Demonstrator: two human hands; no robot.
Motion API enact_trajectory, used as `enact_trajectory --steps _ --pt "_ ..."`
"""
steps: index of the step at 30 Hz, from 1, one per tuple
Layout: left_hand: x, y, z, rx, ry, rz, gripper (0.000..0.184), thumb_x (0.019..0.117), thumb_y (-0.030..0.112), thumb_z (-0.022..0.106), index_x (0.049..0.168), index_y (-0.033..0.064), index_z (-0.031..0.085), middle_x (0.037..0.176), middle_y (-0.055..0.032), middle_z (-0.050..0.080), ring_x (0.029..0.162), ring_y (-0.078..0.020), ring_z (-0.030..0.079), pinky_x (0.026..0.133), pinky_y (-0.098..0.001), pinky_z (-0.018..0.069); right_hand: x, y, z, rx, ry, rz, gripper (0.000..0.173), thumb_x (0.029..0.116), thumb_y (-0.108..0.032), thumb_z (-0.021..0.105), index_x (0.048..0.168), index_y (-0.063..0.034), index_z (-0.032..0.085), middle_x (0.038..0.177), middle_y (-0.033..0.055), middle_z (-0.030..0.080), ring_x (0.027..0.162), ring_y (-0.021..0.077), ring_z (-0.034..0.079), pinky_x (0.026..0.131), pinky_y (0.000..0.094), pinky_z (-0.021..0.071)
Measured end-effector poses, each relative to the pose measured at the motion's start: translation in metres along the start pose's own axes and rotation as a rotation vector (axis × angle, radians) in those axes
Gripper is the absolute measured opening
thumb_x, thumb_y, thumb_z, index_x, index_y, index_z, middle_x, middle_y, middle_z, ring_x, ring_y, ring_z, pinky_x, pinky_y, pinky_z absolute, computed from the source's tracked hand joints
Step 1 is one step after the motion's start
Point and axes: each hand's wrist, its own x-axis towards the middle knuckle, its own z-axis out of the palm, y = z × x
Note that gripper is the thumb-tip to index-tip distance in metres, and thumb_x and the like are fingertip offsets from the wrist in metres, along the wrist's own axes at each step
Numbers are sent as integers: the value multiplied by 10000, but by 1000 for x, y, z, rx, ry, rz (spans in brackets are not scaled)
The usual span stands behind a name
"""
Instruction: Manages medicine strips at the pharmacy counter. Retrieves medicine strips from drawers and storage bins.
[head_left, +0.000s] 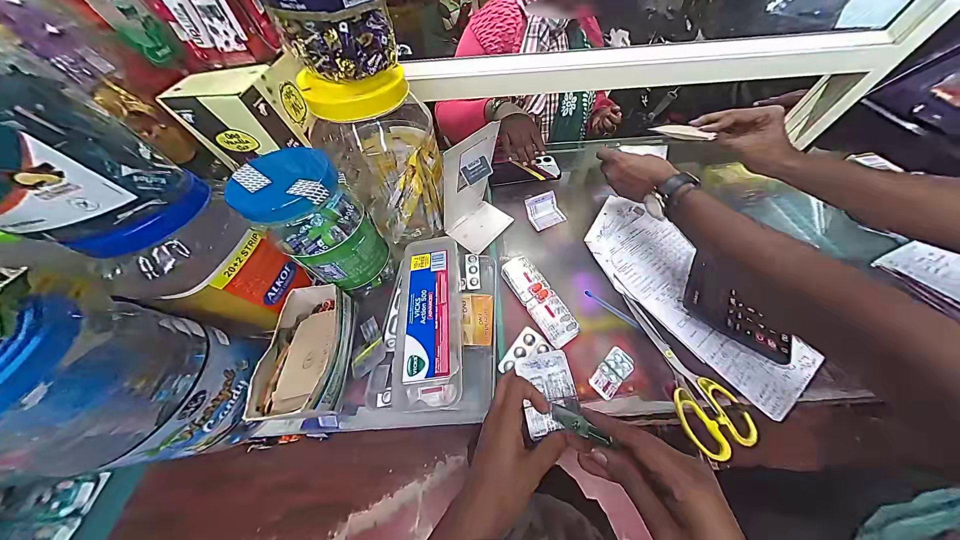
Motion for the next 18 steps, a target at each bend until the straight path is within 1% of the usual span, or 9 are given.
enact_trajectory --steps 1,2,3,5,8,10,12,15,18 --pt "0 1 0 1 -8 -1 390 831 210 825 1030 -12 573 1291 -229 531 971 -100 650 737 -212 564 -2 -1 3 -41 53 -10 274 1007 -74 614 1233 70 673 1034 140 768 860 138 768 797 286 643" --pt "0 3 -1 1 -14 -5 388 833 202 821 1035 -19 574 1307 -242 526 967 -106 647 738 -216 557 -2 -1 6 -102 111 -40 253 995 -76 631 1190 70 698 968 142 767 787 127 754 743 257 628" --pt "0 5 -1 -4 -19 -8 382 835 191 818 1039 -22 574 1315 -243 519 955 -100 648 734 -212 558 -2 1 7 -158 168 -92 226 981 -94 657 1134 56 728 923 137 763 763 102 730 735 209 597" --pt "1 7 -2 -27 -20 -4 373 821 147 814 1040 -28 568 1327 -244 500 946 -89 652 731 -204 565 -1 8 7 -217 238 -199 201 960 -174 708 1038 2 766 874 111 735 841 81 683 821 149 529" --pt "1 5 -4 -45 -11 17 395 812 143 829 1041 -35 560 1331 -245 495 993 -83 658 758 -196 572 -1 15 13 -278 304 -294 187 949 -227 730 959 -43 764 818 75 700 861 103 643 839 152 489" --pt "2 7 -4 -39 -9 11 367 823 136 809 1039 -26 560 1329 -238 496 1010 -85 644 755 -193 561 -2 21 22 -393 390 -399 152 958 -195 722 906 -53 712 801 62 678 821 119 635 803 155 500" --pt "2 5 -4 -13 13 19 330 840 167 786 1024 -5 573 1302 -208 520 1012 -76 622 744 -183 543 -4 27 30 -464 460 -486 133 956 -151 705 870 -60 662 767 54 618 774 127 592 754 151 485" --pt "2 4 -4 4 47 46 344 843 194 795 1014 -5 572 1290 -214 529 1002 -72 627 733 -176 542 -1 31 38 -502 497 -528 142 956 -150 694 843 -75 651 745 42 601 748 133 581 736 155 483" --pt "2 8 -4 19 46 51 325 837 126 779 1023 -26 560 1316 -246 501 900 -55 625 677 -164 530 10 36 48 -517 489 -587 164 958 -142 687 815 -71 650 707 48 580 690 156 565 688 191 484"
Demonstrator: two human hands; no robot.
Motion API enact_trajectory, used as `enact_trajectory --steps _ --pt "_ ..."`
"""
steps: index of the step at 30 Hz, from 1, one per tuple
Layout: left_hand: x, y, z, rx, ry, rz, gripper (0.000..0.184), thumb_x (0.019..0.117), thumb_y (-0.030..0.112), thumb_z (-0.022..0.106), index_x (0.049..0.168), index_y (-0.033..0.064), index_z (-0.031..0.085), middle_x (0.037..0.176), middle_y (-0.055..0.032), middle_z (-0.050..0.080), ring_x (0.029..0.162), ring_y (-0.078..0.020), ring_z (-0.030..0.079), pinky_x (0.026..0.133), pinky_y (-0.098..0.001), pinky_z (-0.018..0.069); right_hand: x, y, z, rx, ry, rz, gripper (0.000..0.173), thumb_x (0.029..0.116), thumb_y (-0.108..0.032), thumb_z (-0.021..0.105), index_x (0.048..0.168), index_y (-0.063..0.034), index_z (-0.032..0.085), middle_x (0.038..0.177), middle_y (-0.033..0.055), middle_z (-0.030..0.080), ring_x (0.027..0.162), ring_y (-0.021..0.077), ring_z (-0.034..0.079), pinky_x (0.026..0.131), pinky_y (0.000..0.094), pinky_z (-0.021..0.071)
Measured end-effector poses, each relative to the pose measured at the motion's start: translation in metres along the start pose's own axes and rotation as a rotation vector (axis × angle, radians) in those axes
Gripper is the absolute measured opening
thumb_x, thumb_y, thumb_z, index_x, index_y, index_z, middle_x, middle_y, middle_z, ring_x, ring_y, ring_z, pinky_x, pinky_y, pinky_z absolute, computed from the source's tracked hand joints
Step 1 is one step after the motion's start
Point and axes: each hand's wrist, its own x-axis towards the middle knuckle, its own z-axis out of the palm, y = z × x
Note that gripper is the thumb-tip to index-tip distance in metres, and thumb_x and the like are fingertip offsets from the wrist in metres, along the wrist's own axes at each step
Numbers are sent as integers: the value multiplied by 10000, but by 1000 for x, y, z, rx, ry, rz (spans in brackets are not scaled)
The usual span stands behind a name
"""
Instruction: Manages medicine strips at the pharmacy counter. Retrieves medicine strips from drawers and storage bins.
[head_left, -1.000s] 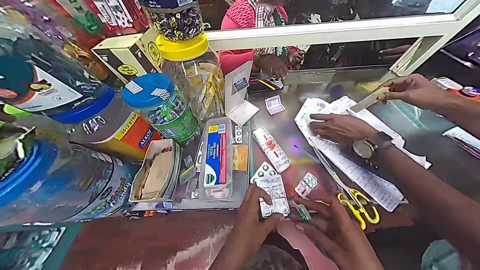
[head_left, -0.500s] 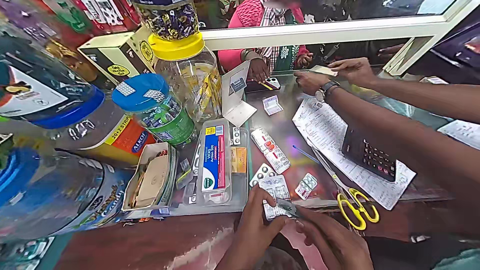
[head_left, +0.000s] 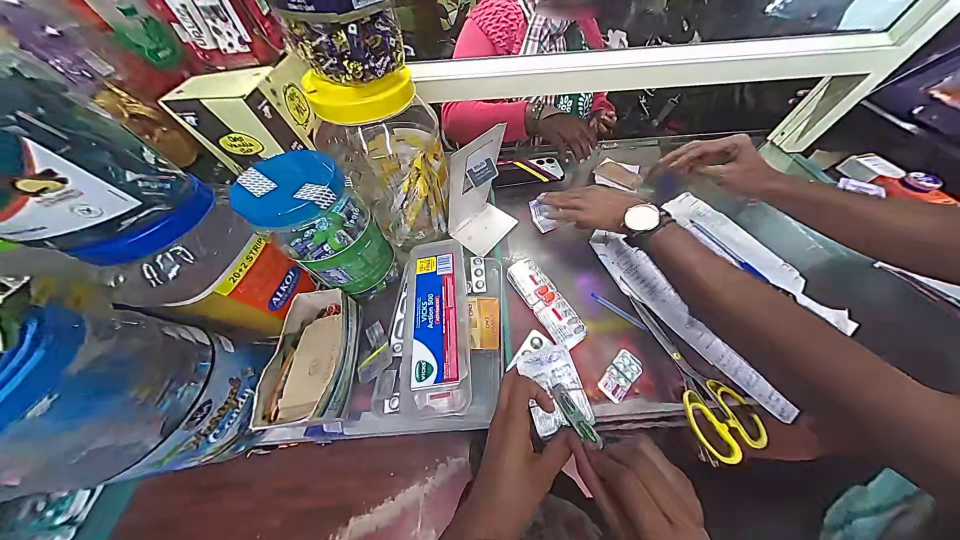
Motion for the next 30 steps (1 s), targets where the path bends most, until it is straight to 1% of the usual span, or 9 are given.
enact_trajectory --steps 2,4,8,12,15,18,22,24,30 --pt "0 1 -1 24 24 9 304 820 63 755 1029 -41 561 1336 -280 486 842 -66 627 638 -174 520 18 -5 3 -9 -44 -14 132 877 -75 717 763 -15 691 639 93 608 604 197 596 604 229 490" --pt "1 -1 -5 44 55 31 316 816 53 759 1037 -47 557 1341 -297 485 867 -78 644 654 -179 532 30 -10 1 5 -123 41 110 858 -73 722 782 4 738 637 109 632 605 209 620 596 238 500" --pt "3 -4 -16 44 87 31 315 824 85 769 1022 -41 559 1310 -280 505 885 -76 642 673 -177 535 53 -19 -11 159 -370 163 120 881 -56 723 909 47 779 757 169 706 719 261 702 697 289 570" --pt "3 -9 -23 6 41 17 317 841 120 772 1026 -24 560 1316 -249 500 876 -55 633 670 -171 537 21 6 4 177 -295 -62 128 1005 -177 632 1039 -99 728 836 65 608 816 180 575 775 218 482" --pt "5 -12 -26 2 21 13 338 855 165 777 1034 -18 556 1351 -260 488 933 -71 640 704 -185 545 23 11 6 183 -342 -58 154 1042 -230 576 1121 -161 689 1055 56 636 1011 160 598 916 226 487" --pt "7 -11 -32 -21 12 -33 347 861 171 775 1052 -24 561 1357 -263 482 894 -73 641 692 -200 548 28 13 7 238 -400 -90 188 1043 -173 560 1170 -115 687 1188 92 673 1157 186 619 1036 253 477" --pt "10 -12 -34 -49 3 -88 327 861 139 757 1068 -29 568 1254 -215 514 784 -62 615 664 -201 545 29 16 5 211 -512 -160 253 1041 -71 517 1245 -57 666 1317 118 663 1295 217 585 1124 282 426" --pt "11 -10 -32 -57 -9 -105 316 851 87 745 1076 -42 565 1252 -221 506 762 -62 613 651 -204 545 31 17 1 151 -521 -205 259 1024 -17 516 1221 -53 681 1307 113 681 1295 220 594 1129 275 417" --pt "12 -5 -29 -21 -44 -47 297 870 114 741 1074 -25 575 1232 -236 508 747 -70 600 624 -200 528 43 26 0 84 -413 -291 202 1041 -55 510 1131 -83 689 1174 88 722 1169 187 655 1052 253 473"
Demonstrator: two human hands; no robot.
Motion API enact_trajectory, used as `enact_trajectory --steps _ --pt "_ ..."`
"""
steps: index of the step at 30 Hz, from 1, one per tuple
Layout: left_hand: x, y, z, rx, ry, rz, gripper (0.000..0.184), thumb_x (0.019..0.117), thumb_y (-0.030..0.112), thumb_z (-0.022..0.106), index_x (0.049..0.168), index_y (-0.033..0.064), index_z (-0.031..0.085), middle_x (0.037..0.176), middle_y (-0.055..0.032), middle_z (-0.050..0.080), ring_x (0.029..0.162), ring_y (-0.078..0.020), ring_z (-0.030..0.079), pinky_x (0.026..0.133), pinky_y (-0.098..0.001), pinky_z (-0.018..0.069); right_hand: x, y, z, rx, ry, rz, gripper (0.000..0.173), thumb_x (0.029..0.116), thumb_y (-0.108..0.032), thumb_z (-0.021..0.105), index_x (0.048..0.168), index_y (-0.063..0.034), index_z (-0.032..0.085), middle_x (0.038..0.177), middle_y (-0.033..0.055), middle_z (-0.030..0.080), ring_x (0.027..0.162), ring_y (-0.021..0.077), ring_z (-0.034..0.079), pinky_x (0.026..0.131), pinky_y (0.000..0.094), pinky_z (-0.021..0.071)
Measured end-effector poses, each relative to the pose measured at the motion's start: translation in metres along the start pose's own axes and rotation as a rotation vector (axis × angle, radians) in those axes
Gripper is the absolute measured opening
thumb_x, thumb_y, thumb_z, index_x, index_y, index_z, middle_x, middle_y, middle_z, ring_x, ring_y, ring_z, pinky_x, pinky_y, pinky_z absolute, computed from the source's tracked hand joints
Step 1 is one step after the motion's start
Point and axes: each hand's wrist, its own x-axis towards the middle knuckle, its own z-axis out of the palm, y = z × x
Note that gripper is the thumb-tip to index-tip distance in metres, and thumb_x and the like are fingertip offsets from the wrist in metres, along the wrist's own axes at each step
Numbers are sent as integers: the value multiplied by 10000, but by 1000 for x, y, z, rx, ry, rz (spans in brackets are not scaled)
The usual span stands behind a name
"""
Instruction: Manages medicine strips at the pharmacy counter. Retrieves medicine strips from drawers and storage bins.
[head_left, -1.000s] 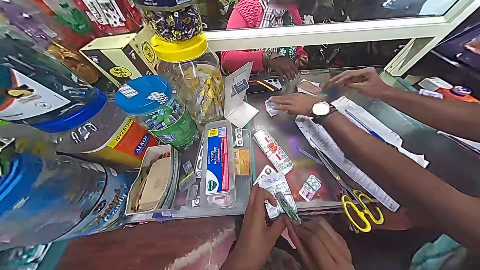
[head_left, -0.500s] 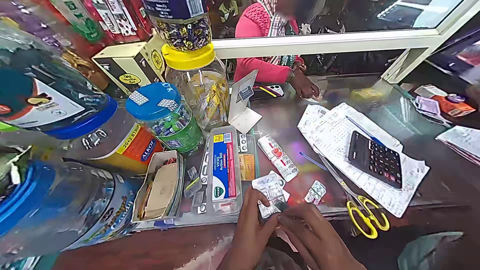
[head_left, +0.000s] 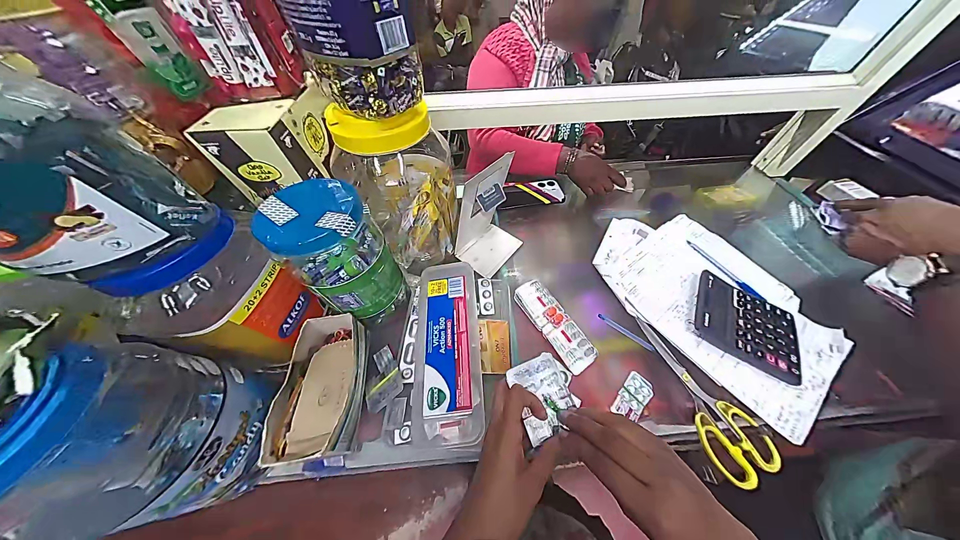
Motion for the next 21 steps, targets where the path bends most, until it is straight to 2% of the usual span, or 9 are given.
enact_trajectory --steps 4,6,9,12,14,15,17,19,21 --pt "3 0 -3 13 -33 9 286 882 143 717 1092 -6 593 1198 -202 525 746 -61 583 615 -194 512 3 10 5 19 11 25 204 1051 -99 493 1121 -165 673 1222 5 711 1132 164 627 952 294 459" --pt "4 0 -6 -4 -56 -13 295 896 135 705 1119 -19 589 1199 -201 536 694 -47 563 592 -195 501 5 13 9 32 25 37 182 1064 -156 501 1104 -187 676 1221 -23 716 1100 155 631 912 299 460" --pt "0 2 -10 -51 -84 -35 326 916 108 689 1164 -57 557 1176 -182 543 650 -27 530 587 -190 482 13 15 6 177 -13 50 250 1091 -300 462 1122 -174 675 1212 -2 720 1120 179 632 945 311 462" --pt "-8 4 -10 -152 -56 -75 336 918 82 685 1177 -58 523 1146 -130 555 635 16 511 576 -160 466 21 18 -7 461 -37 127 303 1061 -356 534 1150 -111 688 1200 49 732 1175 180 628 1023 318 449" --pt "-14 5 -11 -257 -44 -102 396 906 18 679 1229 -59 463 1200 -107 576 735 22 590 646 -177 523 22 28 -11 521 41 217 267 1053 -311 567 1144 -88 684 1159 63 733 1139 141 653 1004 298 489" --pt "-17 5 -12 -321 -59 -99 491 897 -28 671 1300 -59 393 1275 -110 565 874 -4 660 743 -217 583 20 34 -11 474 87 285 258 1044 -295 579 1141 -86 696 1121 54 739 1084 115 672 964 272 523" --pt "-22 2 -15 -415 -115 -69 746 870 -89 656 1460 -89 199 1423 -172 472 1113 -99 664 900 -310 601 16 49 -10 313 136 446 269 1019 -274 583 1112 -76 740 1056 54 758 970 117 701 866 274 562" --pt "-27 2 -18 -462 -157 -72 887 864 -98 663 1524 -66 71 1472 -194 452 1163 -154 666 933 -364 603 12 57 -7 165 96 575 286 1007 -292 571 1091 -91 756 1069 47 764 992 164 715 879 341 573" --pt "-29 4 -19 -477 -193 -95 909 892 -77 654 1537 -47 14 1470 -184 487 1157 -162 677 941 -379 600 8 57 -1 106 73 623 284 1000 -289 579 1078 -83 759 1085 61 762 1018 227 719 899 439 567"
